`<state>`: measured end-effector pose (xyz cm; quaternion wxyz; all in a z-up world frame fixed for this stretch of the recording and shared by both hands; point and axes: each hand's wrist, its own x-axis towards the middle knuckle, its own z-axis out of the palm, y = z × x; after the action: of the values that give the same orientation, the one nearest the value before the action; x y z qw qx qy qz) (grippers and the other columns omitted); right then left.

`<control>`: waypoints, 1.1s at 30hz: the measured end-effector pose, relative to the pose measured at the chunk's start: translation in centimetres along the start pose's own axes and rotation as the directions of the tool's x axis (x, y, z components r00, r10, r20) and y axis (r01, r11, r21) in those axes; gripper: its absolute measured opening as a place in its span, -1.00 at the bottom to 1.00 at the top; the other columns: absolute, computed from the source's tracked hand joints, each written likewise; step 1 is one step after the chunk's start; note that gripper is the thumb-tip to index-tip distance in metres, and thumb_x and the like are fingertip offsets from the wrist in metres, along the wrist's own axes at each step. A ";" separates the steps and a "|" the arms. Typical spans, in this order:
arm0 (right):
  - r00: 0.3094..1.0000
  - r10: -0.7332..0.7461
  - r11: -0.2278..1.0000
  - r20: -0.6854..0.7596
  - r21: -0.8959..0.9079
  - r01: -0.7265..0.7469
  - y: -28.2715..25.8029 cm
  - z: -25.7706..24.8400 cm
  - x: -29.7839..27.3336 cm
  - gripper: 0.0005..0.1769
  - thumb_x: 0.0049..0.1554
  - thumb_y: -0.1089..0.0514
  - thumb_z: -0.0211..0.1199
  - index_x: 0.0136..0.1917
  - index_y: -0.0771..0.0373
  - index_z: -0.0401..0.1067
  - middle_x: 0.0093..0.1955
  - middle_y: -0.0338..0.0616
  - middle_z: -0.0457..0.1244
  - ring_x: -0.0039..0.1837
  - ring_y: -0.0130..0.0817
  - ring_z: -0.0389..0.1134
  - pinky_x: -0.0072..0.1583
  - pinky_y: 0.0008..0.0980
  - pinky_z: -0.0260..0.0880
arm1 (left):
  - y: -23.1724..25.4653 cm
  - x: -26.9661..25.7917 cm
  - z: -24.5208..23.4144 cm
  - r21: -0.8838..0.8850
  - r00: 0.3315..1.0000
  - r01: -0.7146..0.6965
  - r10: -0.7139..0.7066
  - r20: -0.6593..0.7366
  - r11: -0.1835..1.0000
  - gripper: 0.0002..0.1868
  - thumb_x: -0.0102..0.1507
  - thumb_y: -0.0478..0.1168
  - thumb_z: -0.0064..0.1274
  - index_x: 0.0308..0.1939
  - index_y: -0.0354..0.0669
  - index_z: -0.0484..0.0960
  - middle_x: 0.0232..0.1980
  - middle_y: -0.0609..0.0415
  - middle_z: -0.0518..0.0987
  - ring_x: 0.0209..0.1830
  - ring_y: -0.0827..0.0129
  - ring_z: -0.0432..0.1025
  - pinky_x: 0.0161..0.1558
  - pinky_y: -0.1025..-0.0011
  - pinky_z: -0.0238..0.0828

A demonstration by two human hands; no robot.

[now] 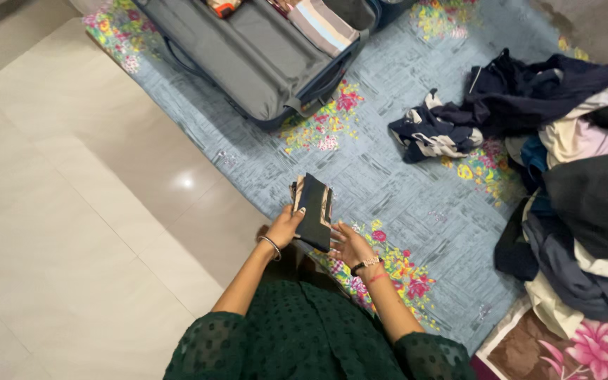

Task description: The person folds various items of clothing by hand on a bed and places them into an open suitcase.

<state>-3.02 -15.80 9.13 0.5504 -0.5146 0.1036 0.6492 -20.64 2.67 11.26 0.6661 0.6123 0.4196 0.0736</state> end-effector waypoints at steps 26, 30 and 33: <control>0.946 -0.306 0.933 -0.111 0.163 0.321 -3.5 33.3 10.0 -0.76 0.21 0.07 0.25 0.05 0.27 0.51 -0.06 -0.09 0.43 -0.08 -0.28 0.47 -0.01 -0.24 0.52 | 7.3 2.1 -30.7 -0.166 0.932 0.041 0.022 0.361 0.985 -0.54 0.43 -0.03 -0.20 0.33 -0.16 0.42 -0.10 0.21 0.53 -0.21 0.53 0.38 -0.28 0.48 0.38; 0.930 -0.340 0.924 -0.142 0.136 0.358 -4.5 35.2 12.0 -0.77 0.21 0.08 0.24 0.08 0.23 0.48 -0.04 -0.17 0.41 -0.05 -0.33 0.46 0.01 -0.24 0.51 | 7.9 5.8 -33.5 -0.271 0.898 -0.061 0.171 0.404 0.961 -0.57 0.48 -0.06 -0.18 0.28 -0.31 0.46 0.02 0.17 0.54 0.05 0.50 0.38 0.17 0.51 0.32; 0.920 -0.382 0.911 -0.093 0.131 0.392 -6.9 36.5 13.9 -0.74 0.23 0.08 0.24 0.14 0.21 0.46 -0.01 -0.20 0.40 -0.03 -0.35 0.44 0.04 -0.25 0.49 | 7.8 9.1 -34.6 -0.292 0.906 -0.058 0.173 0.386 0.955 -0.56 0.44 -0.07 -0.19 0.31 -0.23 0.43 0.09 0.24 0.53 0.14 0.58 0.34 0.21 0.56 0.25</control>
<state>-15.69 20.80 17.59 0.7007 -0.5039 0.0653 0.5008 -34.08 36.14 17.35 0.8114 0.5400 0.2198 0.0414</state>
